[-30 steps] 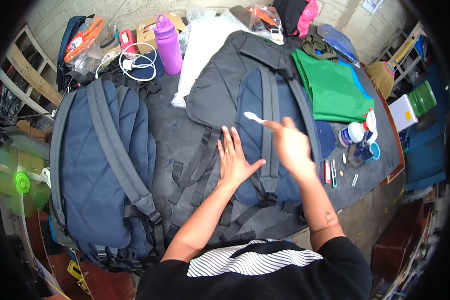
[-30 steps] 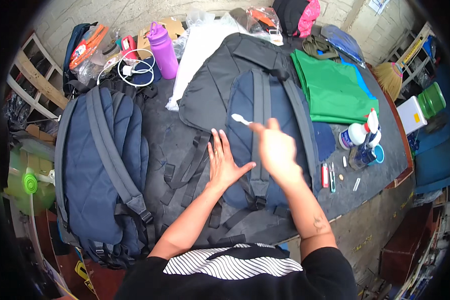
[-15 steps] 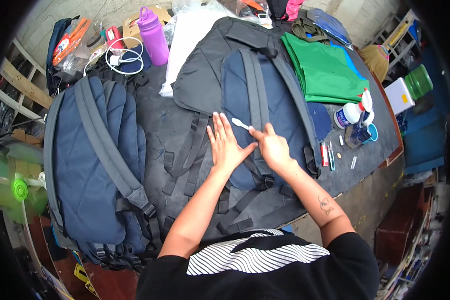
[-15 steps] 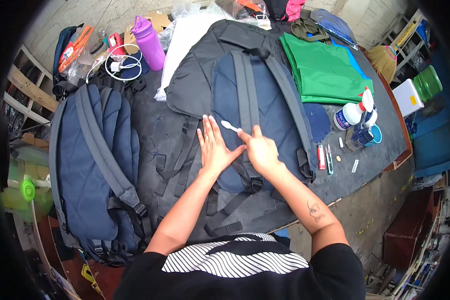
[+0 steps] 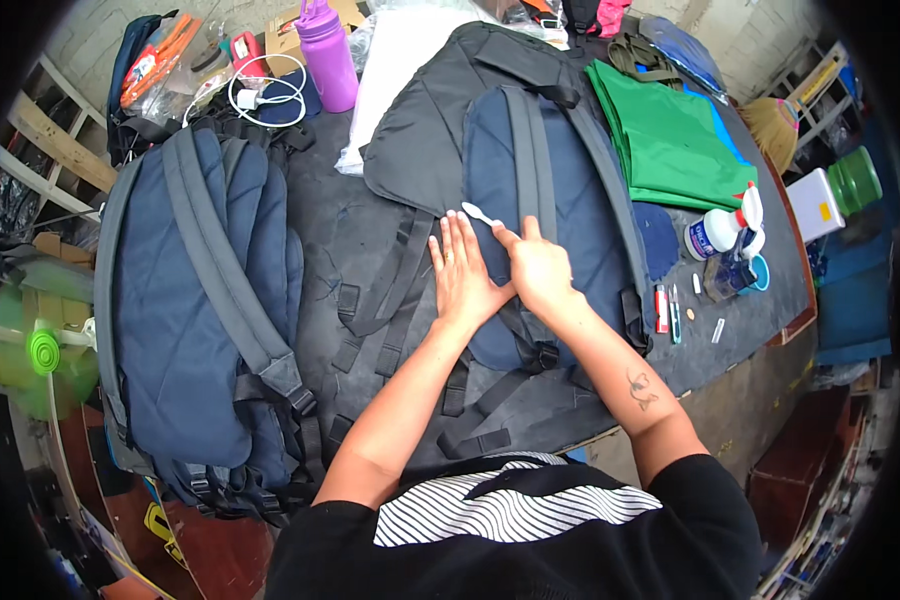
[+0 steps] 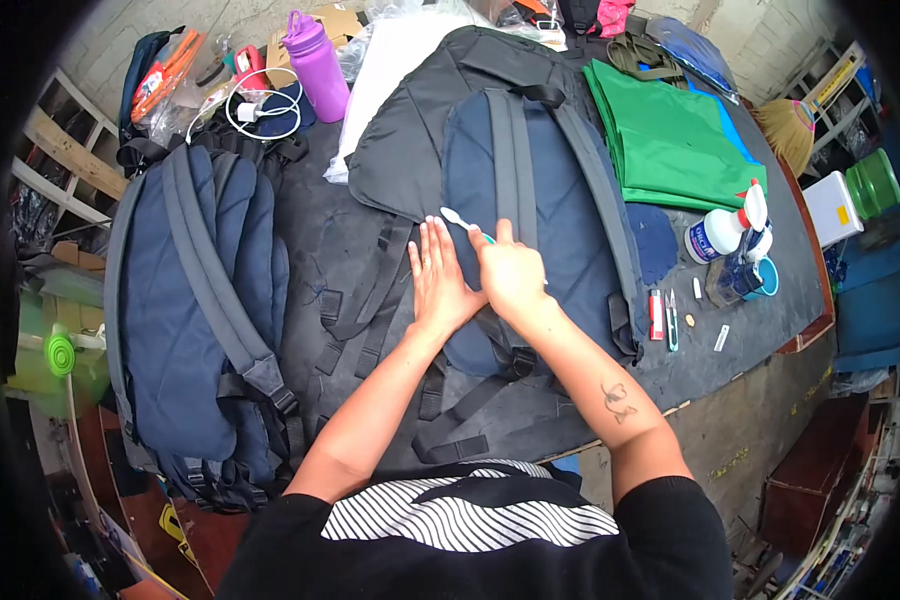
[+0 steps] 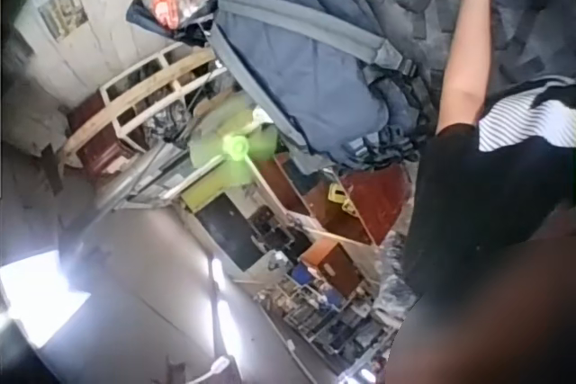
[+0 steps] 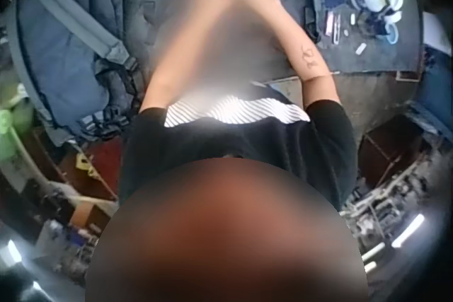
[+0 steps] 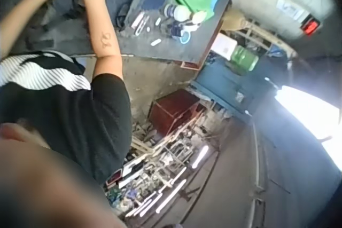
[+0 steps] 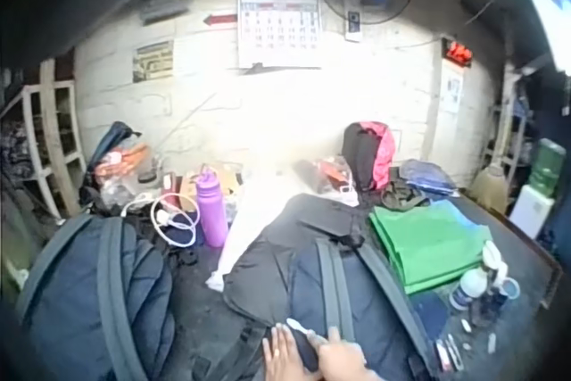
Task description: Assembling components of a backpack on a workbench.
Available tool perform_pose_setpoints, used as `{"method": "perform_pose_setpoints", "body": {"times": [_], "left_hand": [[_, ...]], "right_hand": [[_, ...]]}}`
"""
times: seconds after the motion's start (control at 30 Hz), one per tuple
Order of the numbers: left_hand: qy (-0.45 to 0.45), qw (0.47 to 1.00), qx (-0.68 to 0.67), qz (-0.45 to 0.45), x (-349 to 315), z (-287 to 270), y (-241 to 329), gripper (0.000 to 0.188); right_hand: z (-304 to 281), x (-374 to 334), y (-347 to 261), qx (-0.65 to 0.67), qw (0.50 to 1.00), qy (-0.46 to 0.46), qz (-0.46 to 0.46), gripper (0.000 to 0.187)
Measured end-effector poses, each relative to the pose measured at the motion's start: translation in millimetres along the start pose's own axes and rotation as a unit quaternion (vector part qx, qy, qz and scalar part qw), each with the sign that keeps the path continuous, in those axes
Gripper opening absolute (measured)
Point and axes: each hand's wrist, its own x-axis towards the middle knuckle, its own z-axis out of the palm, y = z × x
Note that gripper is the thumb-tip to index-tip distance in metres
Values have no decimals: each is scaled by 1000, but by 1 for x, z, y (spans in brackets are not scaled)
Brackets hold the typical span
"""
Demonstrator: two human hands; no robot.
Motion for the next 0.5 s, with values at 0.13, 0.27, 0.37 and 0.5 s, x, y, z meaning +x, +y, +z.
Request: {"method": "perform_pose_setpoints", "body": {"times": [0.13, 0.27, 0.37, 0.5], "left_hand": [[35, 999, -12, 26, -4, 2, 3, 117], [19, 999, 15, 42, 0, 1, 1, 109], [17, 999, 24, 42, -3, -1, -4, 98], [3, 995, 38, 89, -3, -4, 6, 74]], "right_hand": [[-2, 4, 1, 17, 1000, -23, 13, 35], [-6, -9, 11, 75, 995, -37, 53, 34], [-30, -35, 51, 125, 987, -40, 88, 32], [-10, -43, 87, 86, 977, 89, 174, 26]]}}
